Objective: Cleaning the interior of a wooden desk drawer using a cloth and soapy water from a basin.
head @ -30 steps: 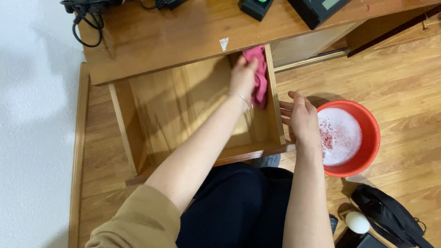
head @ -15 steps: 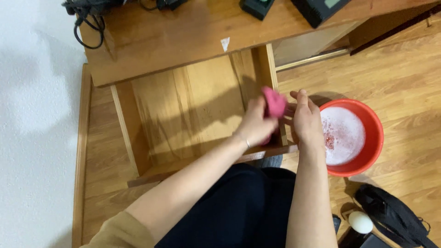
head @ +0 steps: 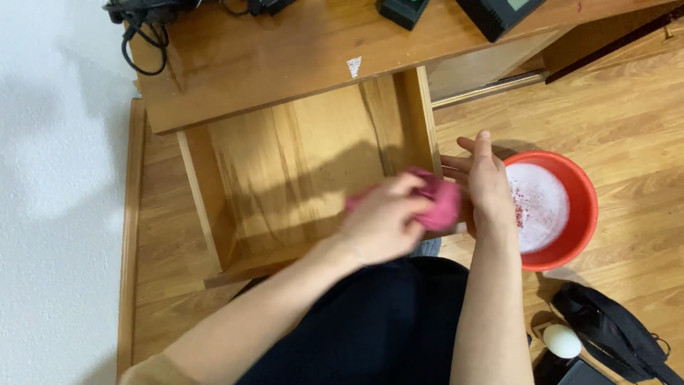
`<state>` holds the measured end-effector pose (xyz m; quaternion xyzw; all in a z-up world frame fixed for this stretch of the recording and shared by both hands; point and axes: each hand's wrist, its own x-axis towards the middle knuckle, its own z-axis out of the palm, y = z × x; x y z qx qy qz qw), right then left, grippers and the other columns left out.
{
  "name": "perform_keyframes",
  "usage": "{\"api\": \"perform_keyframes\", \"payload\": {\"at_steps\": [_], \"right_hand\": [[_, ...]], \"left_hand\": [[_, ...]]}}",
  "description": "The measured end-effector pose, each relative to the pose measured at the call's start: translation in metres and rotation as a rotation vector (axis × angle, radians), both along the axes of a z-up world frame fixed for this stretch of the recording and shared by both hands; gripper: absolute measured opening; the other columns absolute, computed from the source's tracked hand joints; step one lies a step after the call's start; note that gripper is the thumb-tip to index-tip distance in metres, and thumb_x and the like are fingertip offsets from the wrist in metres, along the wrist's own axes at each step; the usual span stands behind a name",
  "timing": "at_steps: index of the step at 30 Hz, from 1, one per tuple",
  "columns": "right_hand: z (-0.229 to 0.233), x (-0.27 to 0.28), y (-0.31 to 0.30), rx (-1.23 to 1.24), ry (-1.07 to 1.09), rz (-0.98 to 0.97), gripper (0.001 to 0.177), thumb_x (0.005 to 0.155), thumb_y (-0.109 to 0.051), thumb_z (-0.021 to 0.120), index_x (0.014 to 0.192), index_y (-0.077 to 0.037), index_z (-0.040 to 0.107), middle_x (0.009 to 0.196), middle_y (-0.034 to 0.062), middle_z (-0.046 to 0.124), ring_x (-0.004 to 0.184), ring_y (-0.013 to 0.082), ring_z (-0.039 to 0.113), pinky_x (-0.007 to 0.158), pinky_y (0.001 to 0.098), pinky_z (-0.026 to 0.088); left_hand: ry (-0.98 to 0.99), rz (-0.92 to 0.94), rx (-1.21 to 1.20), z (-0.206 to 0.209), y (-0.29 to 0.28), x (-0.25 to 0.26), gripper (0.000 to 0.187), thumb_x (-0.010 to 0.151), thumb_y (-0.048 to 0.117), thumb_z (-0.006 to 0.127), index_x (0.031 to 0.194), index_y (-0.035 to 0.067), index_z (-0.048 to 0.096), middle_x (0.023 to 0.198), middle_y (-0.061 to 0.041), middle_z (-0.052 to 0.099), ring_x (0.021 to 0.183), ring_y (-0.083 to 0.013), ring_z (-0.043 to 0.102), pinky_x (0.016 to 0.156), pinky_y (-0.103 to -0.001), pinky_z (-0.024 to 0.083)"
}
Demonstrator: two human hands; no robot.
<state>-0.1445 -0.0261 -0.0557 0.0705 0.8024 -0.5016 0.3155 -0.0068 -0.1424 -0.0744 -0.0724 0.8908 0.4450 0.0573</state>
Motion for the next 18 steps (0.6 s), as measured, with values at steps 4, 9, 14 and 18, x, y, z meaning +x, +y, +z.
{"api": "perform_keyframes", "payload": {"at_steps": [4, 9, 14, 18], "right_hand": [[-0.012, -0.006, 0.004, 0.005, -0.081, -0.006, 0.078, 0.105, -0.063, 0.018, 0.150, -0.007, 0.048, 0.122, 0.0247, 0.069, 0.114, 0.0389, 0.068, 0.096, 0.0558, 0.052], [-0.015, -0.004, 0.006, 0.000, -0.081, 0.011, 0.078, 0.106, -0.064, 0.019, 0.149, -0.005, 0.049, 0.122, 0.0262, 0.068, 0.113, 0.0410, 0.068, 0.089, 0.0547, 0.056], [-0.018, -0.004, 0.005, -0.013, -0.007, 0.048, 0.079, 0.108, -0.063, 0.020, 0.150, -0.001, 0.046, 0.122, 0.0304, 0.066, 0.114, 0.0426, 0.066, 0.091, 0.0548, 0.055], [-0.019, -0.002, 0.004, 0.014, 0.050, 0.076, 0.077, 0.109, -0.063, 0.021, 0.149, -0.003, 0.048, 0.121, 0.0266, 0.068, 0.113, 0.0383, 0.068, 0.092, 0.0528, 0.056]], "left_hand": [[0.122, -0.116, -0.141, -0.028, 0.042, -0.022, 0.025, 0.078, 0.023, 0.063, 0.098, 0.017, 0.078, 0.120, -0.008, 0.057, 0.111, -0.0403, 0.061, 0.087, -0.047, 0.056], [-0.024, -0.122, -0.254, -0.012, 0.001, -0.006, 0.029, 0.081, 0.040, 0.059, 0.089, 0.024, 0.082, 0.107, 0.000, 0.063, 0.096, -0.0311, 0.068, 0.081, -0.042, 0.058], [-0.172, 0.205, -0.616, -0.066, -0.075, 0.028, 0.030, 0.074, 0.042, 0.069, 0.087, 0.016, 0.078, 0.104, -0.006, 0.060, 0.109, -0.0325, 0.054, 0.085, -0.049, 0.041], [0.080, 0.297, -0.900, -0.081, -0.115, 0.027, 0.044, 0.081, 0.015, 0.066, 0.125, 0.016, 0.070, 0.134, -0.010, 0.050, 0.123, -0.0317, 0.047, 0.083, -0.041, 0.046]]}}
